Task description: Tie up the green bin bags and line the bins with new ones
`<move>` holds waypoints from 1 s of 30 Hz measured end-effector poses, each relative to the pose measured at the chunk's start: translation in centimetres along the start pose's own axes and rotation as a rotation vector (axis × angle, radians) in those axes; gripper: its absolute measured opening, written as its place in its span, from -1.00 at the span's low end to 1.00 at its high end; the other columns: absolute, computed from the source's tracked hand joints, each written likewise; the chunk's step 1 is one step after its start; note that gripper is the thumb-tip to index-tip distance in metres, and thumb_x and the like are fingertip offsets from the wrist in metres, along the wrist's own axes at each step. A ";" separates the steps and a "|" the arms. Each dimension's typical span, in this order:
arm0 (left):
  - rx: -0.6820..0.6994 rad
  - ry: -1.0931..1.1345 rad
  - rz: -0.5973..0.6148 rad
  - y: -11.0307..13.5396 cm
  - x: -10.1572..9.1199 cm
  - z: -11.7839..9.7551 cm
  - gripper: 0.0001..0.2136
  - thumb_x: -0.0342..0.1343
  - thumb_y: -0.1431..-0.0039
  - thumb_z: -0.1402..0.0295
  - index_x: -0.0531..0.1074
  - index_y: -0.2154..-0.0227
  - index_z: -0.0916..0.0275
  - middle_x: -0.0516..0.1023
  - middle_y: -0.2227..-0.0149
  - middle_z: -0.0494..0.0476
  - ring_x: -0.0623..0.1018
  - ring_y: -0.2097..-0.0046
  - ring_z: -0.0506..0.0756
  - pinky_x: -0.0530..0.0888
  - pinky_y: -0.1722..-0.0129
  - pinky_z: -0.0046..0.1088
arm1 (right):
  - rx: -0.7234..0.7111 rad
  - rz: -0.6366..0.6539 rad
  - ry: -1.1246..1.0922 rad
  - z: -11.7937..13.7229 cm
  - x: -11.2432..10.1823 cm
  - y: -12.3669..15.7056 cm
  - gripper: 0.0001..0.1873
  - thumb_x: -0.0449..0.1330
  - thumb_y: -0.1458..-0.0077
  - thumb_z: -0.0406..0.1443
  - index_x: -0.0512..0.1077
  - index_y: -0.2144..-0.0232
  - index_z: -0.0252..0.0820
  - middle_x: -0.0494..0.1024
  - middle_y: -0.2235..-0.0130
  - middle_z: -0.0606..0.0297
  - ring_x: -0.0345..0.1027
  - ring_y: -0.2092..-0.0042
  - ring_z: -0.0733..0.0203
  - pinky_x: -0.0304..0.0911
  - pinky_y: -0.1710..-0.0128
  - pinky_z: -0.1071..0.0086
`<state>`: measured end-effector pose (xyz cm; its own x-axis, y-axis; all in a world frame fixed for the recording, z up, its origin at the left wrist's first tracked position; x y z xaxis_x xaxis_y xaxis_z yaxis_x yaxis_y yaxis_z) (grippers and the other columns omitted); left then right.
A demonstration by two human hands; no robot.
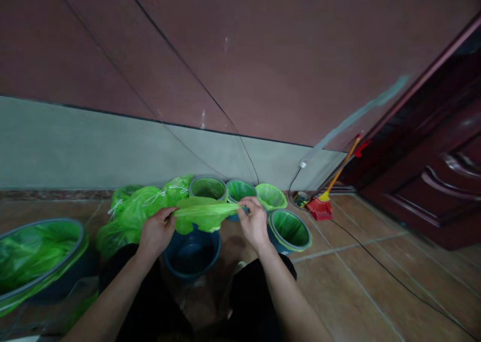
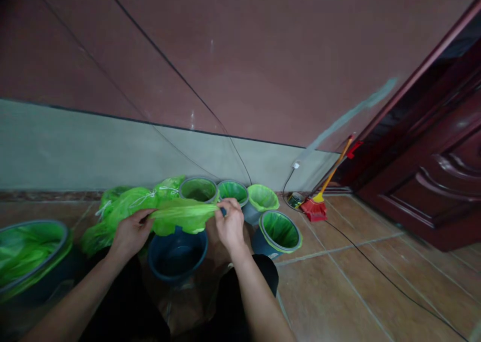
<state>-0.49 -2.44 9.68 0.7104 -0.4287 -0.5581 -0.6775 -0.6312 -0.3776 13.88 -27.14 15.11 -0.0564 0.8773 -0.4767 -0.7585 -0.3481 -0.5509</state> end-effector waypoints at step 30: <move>0.134 0.444 0.279 5.8 -2.5 -3.5 -0.35 0.26 0.10 0.42 0.48 -0.16 0.09 0.39 -0.32 0.16 0.27 -0.38 0.28 0.14 -0.39 -0.10 | 0.199 0.586 -0.667 4.8 4.6 5.7 -0.78 0.22 -0.13 -0.10 0.39 0.35 -0.12 0.28 0.52 0.48 0.07 0.50 0.34 0.02 0.47 0.43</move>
<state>-5.51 -7.25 11.48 0.4923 -0.8186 -0.2959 -0.8499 -0.3787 -0.3664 6.20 -23.48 13.05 -0.7854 0.6085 -0.1133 -0.5845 -0.7894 -0.1877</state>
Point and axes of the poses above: each hand's wrist, its own y-axis away from the middle knuckle, its own x-axis out of the palm, z = x × y, the point moved 2 cm from there along -y, towards the middle knuckle
